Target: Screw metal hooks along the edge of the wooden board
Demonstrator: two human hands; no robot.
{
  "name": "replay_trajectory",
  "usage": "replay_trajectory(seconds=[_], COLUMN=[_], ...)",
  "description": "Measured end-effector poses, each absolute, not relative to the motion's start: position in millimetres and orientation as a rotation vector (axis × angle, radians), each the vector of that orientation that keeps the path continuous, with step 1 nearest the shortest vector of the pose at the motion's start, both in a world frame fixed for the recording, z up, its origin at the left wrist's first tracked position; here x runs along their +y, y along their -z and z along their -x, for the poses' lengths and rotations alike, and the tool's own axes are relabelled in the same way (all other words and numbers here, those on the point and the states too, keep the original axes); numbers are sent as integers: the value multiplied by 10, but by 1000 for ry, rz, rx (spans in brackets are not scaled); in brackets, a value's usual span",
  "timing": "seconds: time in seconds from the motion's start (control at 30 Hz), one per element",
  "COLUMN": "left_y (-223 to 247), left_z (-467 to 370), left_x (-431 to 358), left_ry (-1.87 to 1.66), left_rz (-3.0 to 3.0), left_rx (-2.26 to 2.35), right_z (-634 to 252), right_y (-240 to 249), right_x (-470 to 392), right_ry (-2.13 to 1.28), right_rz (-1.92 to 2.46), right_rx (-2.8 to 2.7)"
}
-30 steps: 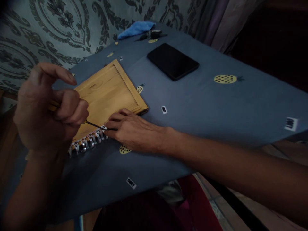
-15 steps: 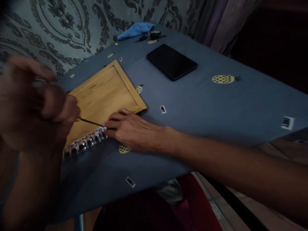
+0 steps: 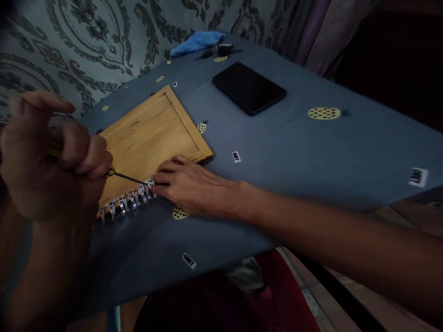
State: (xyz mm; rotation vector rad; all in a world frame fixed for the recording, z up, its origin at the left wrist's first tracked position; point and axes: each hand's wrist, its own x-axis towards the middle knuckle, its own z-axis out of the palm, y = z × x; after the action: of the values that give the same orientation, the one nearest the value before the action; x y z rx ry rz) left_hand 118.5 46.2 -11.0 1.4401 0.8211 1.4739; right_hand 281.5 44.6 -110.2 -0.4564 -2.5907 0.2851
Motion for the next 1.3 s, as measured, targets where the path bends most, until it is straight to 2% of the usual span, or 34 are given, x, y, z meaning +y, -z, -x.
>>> replay_trajectory(seconds=[0.73,1.3], left_y=[170,163], left_z=[-1232,-1176], left_x=[376,519], left_ry=[-1557,-1270], left_rz=[-1422,-1524], left_rx=[876,679], right_z=[-2807,-2806], right_y=[1098,1053], right_x=[442,431], right_ry=[-289,-353], right_rz=[463,497], right_rx=[-2579,-2625])
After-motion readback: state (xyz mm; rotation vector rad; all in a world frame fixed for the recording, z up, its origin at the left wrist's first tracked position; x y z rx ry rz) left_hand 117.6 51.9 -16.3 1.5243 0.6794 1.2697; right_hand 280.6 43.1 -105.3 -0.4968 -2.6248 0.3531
